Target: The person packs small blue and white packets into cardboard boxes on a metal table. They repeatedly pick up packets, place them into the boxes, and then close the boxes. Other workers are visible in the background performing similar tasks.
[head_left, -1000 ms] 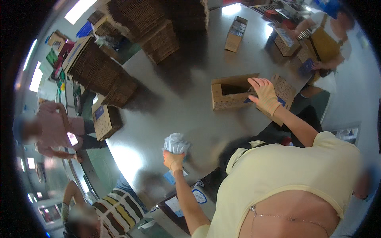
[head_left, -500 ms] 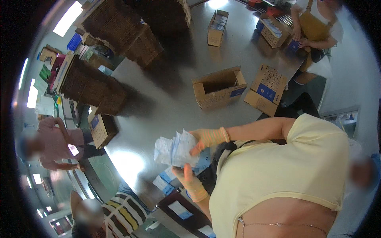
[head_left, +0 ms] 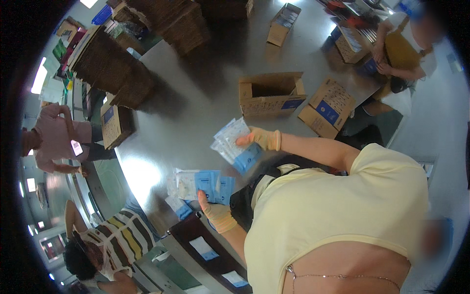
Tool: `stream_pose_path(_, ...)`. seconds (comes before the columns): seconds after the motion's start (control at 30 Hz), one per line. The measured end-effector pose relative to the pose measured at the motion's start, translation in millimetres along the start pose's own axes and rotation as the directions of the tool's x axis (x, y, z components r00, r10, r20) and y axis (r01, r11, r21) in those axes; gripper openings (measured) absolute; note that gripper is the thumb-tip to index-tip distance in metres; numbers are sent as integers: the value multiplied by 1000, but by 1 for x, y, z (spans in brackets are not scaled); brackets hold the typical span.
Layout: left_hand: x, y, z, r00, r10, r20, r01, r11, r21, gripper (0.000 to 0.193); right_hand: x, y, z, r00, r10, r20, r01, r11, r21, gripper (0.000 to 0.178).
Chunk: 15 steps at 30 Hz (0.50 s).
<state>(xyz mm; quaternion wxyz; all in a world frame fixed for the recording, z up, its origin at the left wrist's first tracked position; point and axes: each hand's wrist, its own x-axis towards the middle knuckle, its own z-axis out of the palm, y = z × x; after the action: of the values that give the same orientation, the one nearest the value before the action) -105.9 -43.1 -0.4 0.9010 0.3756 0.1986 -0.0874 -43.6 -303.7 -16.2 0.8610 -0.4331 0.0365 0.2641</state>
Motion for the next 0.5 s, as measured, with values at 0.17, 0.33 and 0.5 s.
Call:
stream_pose_path(0.17, -3, 4, 4, 1000, -13, -19, 13, 1000, -7, 57, 15, 21, -57, 822, -142, -552, -547, 71, -834, 66)
stream_pose_path(0.33, -10, 5, 4, 989, 140, 48, -144, 984, 103, 61, 31, -1, 44, 930, -368, 16, 251, 602, -758, 73)
stream_pose_path(0.5, -6, -2, 37, 933, 357, -44, -286, 812, 508, 72, 17, -28, 121, 1000, 5, 2, -1, 568, -823, 68)
